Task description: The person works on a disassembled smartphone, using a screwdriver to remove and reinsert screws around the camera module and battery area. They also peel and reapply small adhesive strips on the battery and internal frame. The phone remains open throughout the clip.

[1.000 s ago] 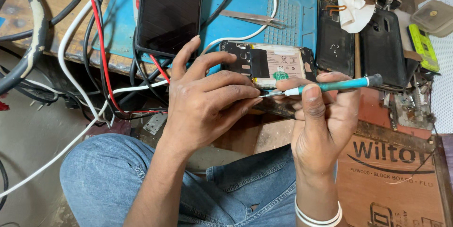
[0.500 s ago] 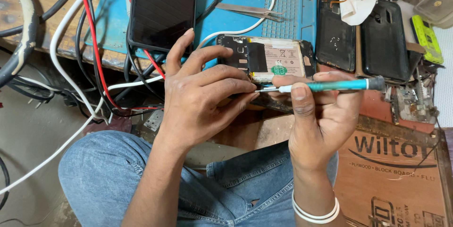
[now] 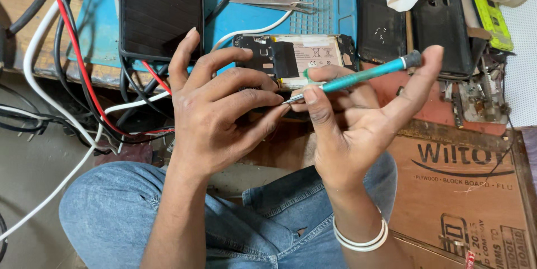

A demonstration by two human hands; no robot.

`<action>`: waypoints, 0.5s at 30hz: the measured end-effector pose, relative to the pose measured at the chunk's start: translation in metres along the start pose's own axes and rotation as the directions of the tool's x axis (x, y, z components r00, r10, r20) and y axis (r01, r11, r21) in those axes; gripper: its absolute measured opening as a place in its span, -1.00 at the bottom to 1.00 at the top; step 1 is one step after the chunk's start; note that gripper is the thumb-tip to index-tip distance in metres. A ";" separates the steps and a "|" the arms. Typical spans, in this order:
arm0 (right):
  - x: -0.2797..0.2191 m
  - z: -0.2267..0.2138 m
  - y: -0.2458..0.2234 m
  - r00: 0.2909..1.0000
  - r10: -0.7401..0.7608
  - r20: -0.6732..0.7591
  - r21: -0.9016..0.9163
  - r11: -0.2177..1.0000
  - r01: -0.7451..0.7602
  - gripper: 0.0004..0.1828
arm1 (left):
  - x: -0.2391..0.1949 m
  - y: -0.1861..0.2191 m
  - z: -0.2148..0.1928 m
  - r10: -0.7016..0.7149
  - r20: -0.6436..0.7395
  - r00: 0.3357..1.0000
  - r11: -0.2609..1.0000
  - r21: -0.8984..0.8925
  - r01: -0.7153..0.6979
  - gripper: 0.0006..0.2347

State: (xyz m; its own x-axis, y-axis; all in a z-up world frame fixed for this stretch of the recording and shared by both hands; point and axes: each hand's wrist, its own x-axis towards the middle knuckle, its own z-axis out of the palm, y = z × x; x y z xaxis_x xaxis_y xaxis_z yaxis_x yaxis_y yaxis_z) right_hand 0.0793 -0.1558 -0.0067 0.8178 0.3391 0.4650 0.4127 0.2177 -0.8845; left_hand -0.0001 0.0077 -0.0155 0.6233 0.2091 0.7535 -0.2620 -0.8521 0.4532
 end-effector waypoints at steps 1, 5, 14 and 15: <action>-0.001 0.000 -0.001 1.000 -0.011 0.004 -0.019 1.000 0.011 0.17 | -0.002 0.000 0.000 0.001 0.003 1.000 1.000 0.003 -0.001 -0.90; 0.002 0.002 -0.005 1.000 0.010 0.004 -0.102 0.995 -0.009 0.12 | 0.000 0.000 0.001 0.010 0.001 1.000 1.000 0.016 -0.010 -0.90; 0.001 -0.001 -0.001 0.999 0.050 -0.009 0.113 0.992 -0.048 0.02 | 0.004 0.007 -0.002 -0.028 0.017 0.999 0.999 0.047 0.027 -0.66; 0.001 0.001 0.000 0.998 0.053 -0.027 0.153 0.987 -0.048 0.01 | 0.003 0.008 -0.004 -0.048 0.031 0.998 0.998 0.053 0.046 -0.54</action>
State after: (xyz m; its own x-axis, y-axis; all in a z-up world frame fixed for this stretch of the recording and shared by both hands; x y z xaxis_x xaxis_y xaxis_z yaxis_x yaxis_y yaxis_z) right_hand 0.0796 -0.1547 -0.0066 0.8490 0.3255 0.4163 0.3064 0.3386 -0.8897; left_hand -0.0033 0.0040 -0.0074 0.6578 0.2344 0.7158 -0.1940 -0.8656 0.4617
